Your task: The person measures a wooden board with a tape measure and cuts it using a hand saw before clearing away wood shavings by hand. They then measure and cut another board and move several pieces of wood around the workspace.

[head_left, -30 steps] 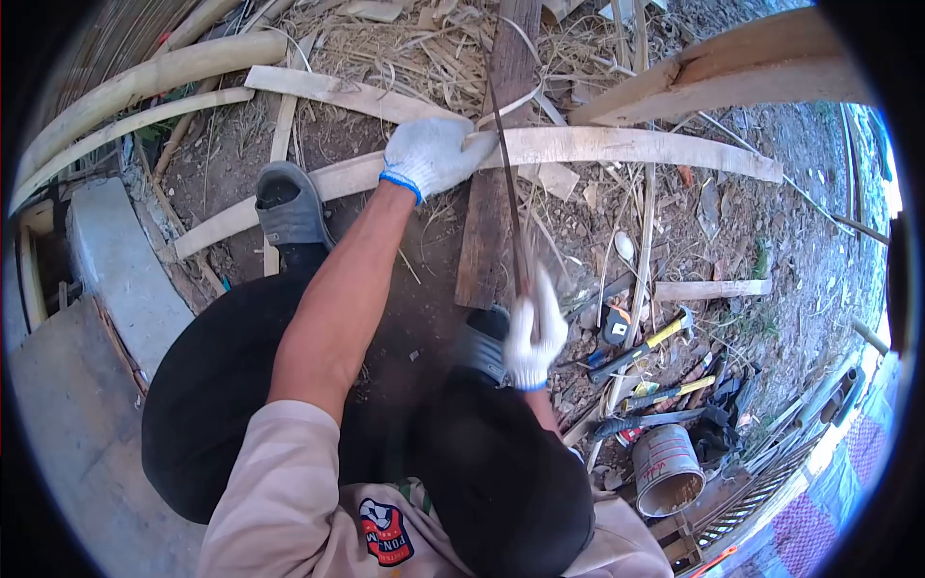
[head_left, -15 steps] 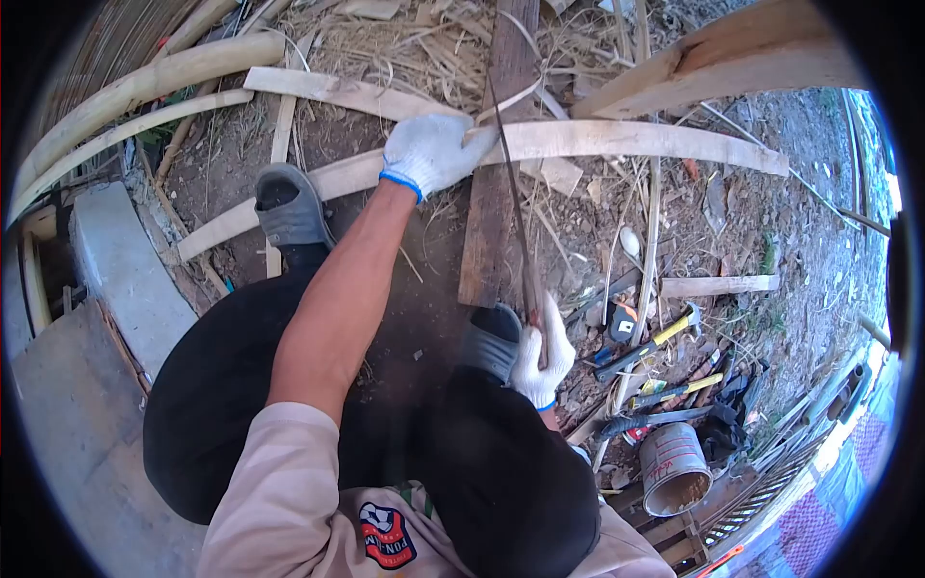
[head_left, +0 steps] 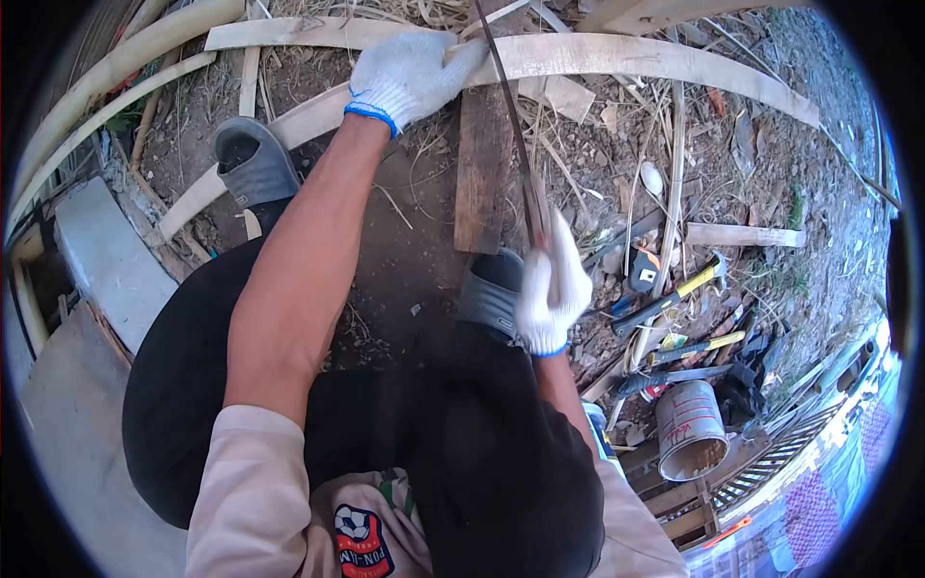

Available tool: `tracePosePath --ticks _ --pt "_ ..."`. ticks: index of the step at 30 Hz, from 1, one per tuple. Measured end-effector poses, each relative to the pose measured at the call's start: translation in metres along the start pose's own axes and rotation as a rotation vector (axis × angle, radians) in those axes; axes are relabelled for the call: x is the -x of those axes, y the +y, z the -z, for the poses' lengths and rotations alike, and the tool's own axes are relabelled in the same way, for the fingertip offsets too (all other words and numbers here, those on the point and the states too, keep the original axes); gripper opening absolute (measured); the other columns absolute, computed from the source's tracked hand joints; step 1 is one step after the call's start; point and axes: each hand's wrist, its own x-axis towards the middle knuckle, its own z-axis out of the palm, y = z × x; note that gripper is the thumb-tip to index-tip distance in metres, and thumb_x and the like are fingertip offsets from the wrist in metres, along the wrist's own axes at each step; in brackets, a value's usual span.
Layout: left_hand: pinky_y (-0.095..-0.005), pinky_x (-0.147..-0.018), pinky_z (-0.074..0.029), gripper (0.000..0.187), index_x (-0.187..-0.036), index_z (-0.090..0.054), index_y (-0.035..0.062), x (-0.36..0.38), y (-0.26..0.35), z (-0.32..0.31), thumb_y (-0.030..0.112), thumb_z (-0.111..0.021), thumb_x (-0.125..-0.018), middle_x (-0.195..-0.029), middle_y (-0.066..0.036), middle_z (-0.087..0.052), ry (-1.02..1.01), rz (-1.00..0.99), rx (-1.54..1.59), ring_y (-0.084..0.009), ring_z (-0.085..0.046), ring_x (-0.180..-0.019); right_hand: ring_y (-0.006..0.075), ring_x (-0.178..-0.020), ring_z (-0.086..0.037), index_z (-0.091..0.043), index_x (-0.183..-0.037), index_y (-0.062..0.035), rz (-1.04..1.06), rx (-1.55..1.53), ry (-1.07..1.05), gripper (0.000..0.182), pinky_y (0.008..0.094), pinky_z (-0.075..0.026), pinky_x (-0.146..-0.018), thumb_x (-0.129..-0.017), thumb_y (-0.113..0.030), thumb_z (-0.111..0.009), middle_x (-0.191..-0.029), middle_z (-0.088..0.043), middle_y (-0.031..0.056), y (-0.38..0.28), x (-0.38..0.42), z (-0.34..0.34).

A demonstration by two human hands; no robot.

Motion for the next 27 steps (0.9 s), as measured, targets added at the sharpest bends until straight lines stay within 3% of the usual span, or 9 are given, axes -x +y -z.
tracePosePath --ticks 4,8,11,12,14,15,18,22,27 --pt "-0.0569 -0.088 -0.055 0.074 -0.111 -0.078 0.0092 -0.002 -0.003 0.000 0.067 -0.032 -0.106 -0.102 -0.028 -0.074 -0.003 -0.035 -0.009 -0.0476 -0.071 -0.100 0.0306 -0.114 -0.076 -0.066 -0.140 0.0053 0.107 0.040 -0.050 0.046 0.0369 -0.056 -0.099 -0.096 -0.008 -0.067 -0.124 -0.076 0.0242 -0.018 -0.045 -0.021" --pt "-0.0561 -0.090 -0.054 0.076 -0.111 -0.078 0.0085 0.000 -0.004 -0.007 0.069 -0.031 -0.105 -0.105 -0.027 -0.075 0.088 -0.036 -0.018 -0.0475 -0.071 -0.102 0.0277 -0.119 -0.074 -0.064 -0.141 0.0074 -0.007 -0.015 -0.040 0.045 0.0389 -0.054 -0.104 -0.097 -0.006 -0.062 -0.128 -0.075 0.0246 0.005 0.018 0.013" --pt "-0.0560 -0.091 -0.054 0.075 -0.114 -0.077 0.0087 -0.002 0.001 0.001 0.066 -0.030 -0.107 -0.108 -0.025 -0.075 -0.078 0.046 -0.066 -0.0469 -0.071 -0.104 0.0281 -0.115 -0.075 -0.065 -0.140 0.0077 0.037 -0.001 -0.011 0.044 0.0399 -0.056 -0.102 -0.098 -0.005 -0.061 -0.126 -0.076 0.0243 -0.002 0.016 0.017" --pt "-0.0563 -0.088 -0.054 0.073 -0.108 -0.077 0.0068 -0.002 0.006 0.004 0.064 -0.032 -0.107 -0.102 -0.027 -0.075 -0.083 0.044 -0.057 -0.0469 -0.071 -0.099 0.0274 -0.114 -0.075 -0.065 -0.140 0.0073 -0.020 0.020 -0.006 0.043 0.0382 -0.056 -0.100 -0.099 -0.007 -0.062 -0.123 -0.076 0.0244 -0.009 0.001 0.005" --pt "-0.0571 -0.080 -0.053 0.072 -0.097 -0.077 0.0031 -0.002 0.012 0.011 0.061 -0.035 -0.107 -0.091 -0.030 -0.073 -0.082 0.039 -0.046 -0.0468 -0.073 -0.088 0.0264 -0.112 -0.076 -0.065 -0.140 0.0063 0.176 0.078 -0.016 0.044 0.0368 -0.057 -0.098 -0.099 -0.009 -0.064 -0.120 -0.077 0.0249 -0.021 -0.046 -0.020" --pt "-0.0569 -0.077 -0.054 0.071 -0.094 -0.077 0.0023 -0.002 0.012 0.012 0.059 -0.036 -0.107 -0.086 -0.029 -0.073 -0.063 0.040 -0.034 -0.0475 -0.072 -0.085 0.0263 -0.112 -0.076 -0.065 -0.141 0.0058 0.127 0.048 -0.031 0.044 0.0366 -0.057 -0.098 -0.099 -0.009 -0.064 -0.120 -0.077 0.0253 -0.025 -0.048 -0.020" --pt "-0.0563 -0.076 -0.054 0.069 -0.092 -0.077 0.0020 0.000 0.009 0.012 0.057 -0.038 -0.107 -0.085 -0.028 -0.073 -0.044 -0.015 -0.021 -0.0472 -0.072 -0.084 0.0267 -0.115 -0.075 -0.064 -0.141 0.0064 -0.088 -0.010 -0.079 0.044 0.0370 -0.055 -0.101 -0.100 -0.010 -0.064 -0.122 -0.076 0.0254 -0.020 -0.032 -0.012" --pt "-0.0563 -0.075 -0.055 0.068 -0.090 -0.076 0.0010 0.002 0.006 0.006 0.056 -0.040 -0.107 -0.085 -0.028 -0.073 0.055 -0.033 0.022 -0.0469 -0.073 -0.083 0.0294 -0.123 -0.072 -0.063 -0.141 0.0100 -0.058 -0.053 -0.047 0.044 0.0404 -0.052 -0.108 -0.101 -0.010 -0.062 -0.131 -0.073 0.0250 0.004 0.020 0.023" --pt "-0.0570 -0.075 -0.055 0.066 -0.088 -0.075 0.0005 0.000 0.013 0.010 0.055 -0.042 -0.106 -0.084 -0.028 -0.072 -0.032 0.028 0.035 -0.0468 -0.072 -0.082 0.0262 -0.112 -0.075 -0.063 -0.143 0.0067 0.066 0.036 -0.045 0.045 0.0359 -0.056 -0.098 -0.100 -0.007 -0.064 -0.122 -0.077 0.0232 -0.015 -0.033 -0.015"
